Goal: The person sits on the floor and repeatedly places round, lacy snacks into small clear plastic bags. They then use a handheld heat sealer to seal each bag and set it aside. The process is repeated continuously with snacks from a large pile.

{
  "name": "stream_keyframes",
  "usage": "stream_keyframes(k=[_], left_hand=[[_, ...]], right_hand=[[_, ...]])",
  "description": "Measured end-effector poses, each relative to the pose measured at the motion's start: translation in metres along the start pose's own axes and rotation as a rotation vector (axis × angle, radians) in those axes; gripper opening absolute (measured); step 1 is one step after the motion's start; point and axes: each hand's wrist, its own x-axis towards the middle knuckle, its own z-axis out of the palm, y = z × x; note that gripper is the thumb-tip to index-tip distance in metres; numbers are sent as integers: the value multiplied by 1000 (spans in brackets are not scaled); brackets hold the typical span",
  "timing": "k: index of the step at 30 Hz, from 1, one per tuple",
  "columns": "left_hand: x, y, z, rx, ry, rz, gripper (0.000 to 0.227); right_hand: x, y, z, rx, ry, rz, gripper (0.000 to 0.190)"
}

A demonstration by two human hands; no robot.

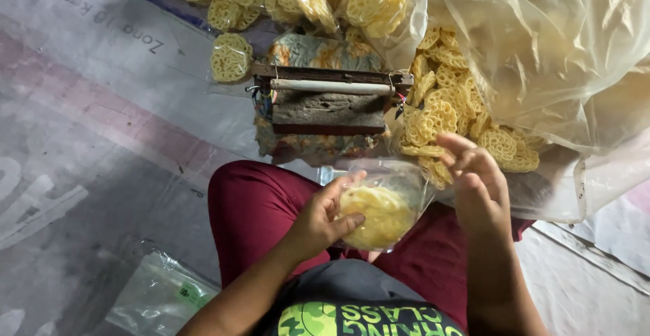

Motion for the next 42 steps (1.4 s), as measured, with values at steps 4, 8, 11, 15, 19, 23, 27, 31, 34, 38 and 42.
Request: stream_keyframes(k=[4, 8, 11, 15, 19, 23, 27, 31, 34, 38, 42], left_hand=[[-3, 11, 9, -21, -11, 176, 67], [-5, 18, 8, 0, -20, 230, 68], [-5, 17, 4, 21, 31, 248, 64], [2, 27, 6, 84, 99, 406, 48], [6, 45, 5, 276, 361, 604, 20], [-3, 66, 1, 193, 338, 597, 9], [-2, 75, -2, 227, 220, 409, 40], [9, 63, -15, 313, 131, 393, 21], [7, 69, -15, 195, 166, 454, 6], [0, 75, -12, 199, 223, 476, 5], [-4, 72, -13, 442, 156, 730, 2]], right_hand=[[-13, 12, 17, 288, -12, 133, 22], [-16, 17, 16, 314, 58, 138, 16], [-20, 18, 13, 412, 269, 234, 12], [-28, 27, 10, 457, 327, 255, 6], [-23, 6, 21, 436, 343, 197, 7], [-15, -17, 24, 494, 274, 174, 12], [-16, -20, 26, 501, 178, 123, 11], [-14, -25, 30, 510, 106, 127, 12], [-14, -26, 30, 489, 150, 135, 12], [-18, -25, 31, 549, 195, 138, 12], [-17, -42, 40, 277, 167, 89, 7]])
